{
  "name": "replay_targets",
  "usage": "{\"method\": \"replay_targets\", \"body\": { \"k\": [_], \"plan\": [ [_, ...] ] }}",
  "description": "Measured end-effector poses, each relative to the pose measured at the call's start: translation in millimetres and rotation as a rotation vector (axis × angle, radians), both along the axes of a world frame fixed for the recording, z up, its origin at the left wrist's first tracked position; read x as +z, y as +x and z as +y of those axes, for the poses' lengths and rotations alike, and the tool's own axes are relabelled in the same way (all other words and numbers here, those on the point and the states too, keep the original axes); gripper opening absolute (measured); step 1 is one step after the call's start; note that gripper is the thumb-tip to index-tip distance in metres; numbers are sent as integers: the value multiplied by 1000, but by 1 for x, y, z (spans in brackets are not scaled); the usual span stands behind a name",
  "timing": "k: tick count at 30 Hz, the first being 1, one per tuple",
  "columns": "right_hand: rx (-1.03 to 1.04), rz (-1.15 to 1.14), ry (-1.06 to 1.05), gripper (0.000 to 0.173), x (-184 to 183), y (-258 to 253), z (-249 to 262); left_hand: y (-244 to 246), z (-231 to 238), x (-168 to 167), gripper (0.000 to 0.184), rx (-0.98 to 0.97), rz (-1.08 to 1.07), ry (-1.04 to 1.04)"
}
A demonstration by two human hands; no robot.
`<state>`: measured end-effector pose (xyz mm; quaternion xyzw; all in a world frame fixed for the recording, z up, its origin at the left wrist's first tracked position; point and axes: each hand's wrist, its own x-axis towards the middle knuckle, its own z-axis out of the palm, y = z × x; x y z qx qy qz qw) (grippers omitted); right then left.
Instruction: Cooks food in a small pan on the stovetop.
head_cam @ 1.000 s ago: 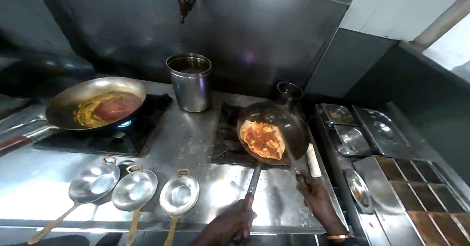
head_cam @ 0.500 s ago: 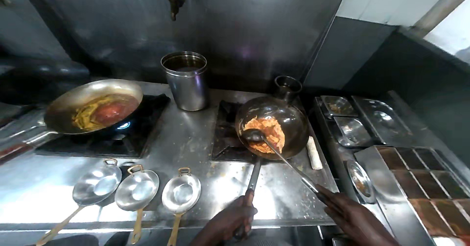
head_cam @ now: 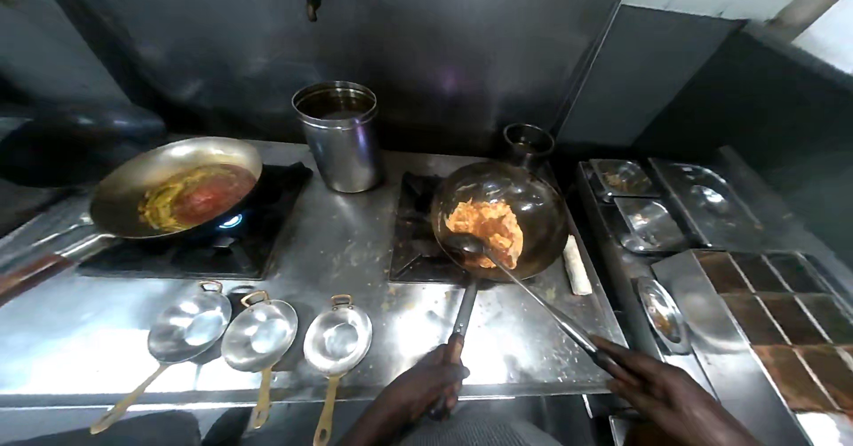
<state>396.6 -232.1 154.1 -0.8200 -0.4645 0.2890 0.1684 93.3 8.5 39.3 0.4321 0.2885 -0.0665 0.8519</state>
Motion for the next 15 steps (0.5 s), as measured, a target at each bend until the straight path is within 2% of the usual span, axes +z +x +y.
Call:
{"method": "replay_targets", "body": {
  "k": [4, 6, 8, 10, 12, 15],
  "plan": [
    [-93, 57, 158, 59, -33, -7, 61, 3, -5, 0, 35, 18, 18, 19],
    [-64, 58, 142, 59, -30, -8, 52, 2, -4, -1, 38, 33, 5, 33],
    [-52, 76, 107, 58, -20, -5, 20, 1, -3, -2, 37, 24, -14, 80],
    [-118, 95, 119, 56, -9, -10, 0, 2, -4, -1, 33, 17, -2, 110],
    [-215, 70, 156, 56, -15, -20, 10, 2, -4, 4, 34, 27, 29, 97],
    [-296, -50, 231, 53, -44, -25, 61, 4, -4, 5, 32, 48, 37, 41]
  ]
}}
